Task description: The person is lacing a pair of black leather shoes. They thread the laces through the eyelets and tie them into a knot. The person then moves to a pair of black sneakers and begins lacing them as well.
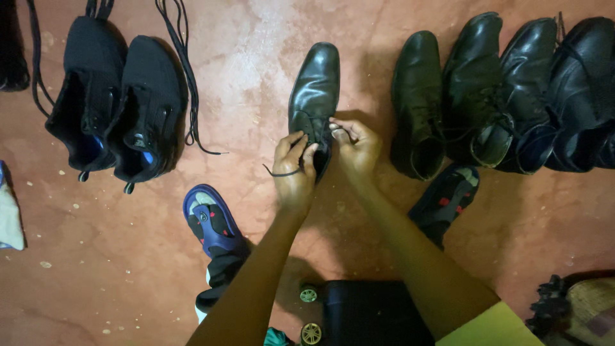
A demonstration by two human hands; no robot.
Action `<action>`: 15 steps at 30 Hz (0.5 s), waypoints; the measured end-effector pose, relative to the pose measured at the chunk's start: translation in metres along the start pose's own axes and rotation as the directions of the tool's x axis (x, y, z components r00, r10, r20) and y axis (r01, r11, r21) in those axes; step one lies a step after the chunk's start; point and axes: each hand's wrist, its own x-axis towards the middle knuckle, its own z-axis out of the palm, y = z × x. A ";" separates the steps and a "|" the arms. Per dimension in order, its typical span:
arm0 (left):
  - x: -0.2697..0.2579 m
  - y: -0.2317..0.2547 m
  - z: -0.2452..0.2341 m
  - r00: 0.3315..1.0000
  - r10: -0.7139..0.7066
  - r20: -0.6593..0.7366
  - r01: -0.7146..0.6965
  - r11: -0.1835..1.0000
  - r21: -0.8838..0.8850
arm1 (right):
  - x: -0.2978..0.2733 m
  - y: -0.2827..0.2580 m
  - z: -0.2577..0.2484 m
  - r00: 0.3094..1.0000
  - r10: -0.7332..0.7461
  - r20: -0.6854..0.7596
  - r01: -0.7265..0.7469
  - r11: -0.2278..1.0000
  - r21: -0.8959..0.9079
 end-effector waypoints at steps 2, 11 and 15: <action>-0.006 -0.004 0.001 0.998 -0.049 0.025 0.049 0.999 0.002 | -0.007 0.004 0.000 0.999 0.039 -0.016 -0.037 0.995 0.096; -0.003 -0.007 -0.003 0.997 -0.022 0.079 0.021 1.000 0.002 | -0.004 0.009 -0.010 0.982 0.186 0.024 -0.188 0.974 0.123; 0.002 0.009 -0.008 0.997 -0.025 0.069 0.028 0.999 -0.045 | -0.005 0.002 -0.007 0.971 0.238 0.010 -0.238 0.966 0.105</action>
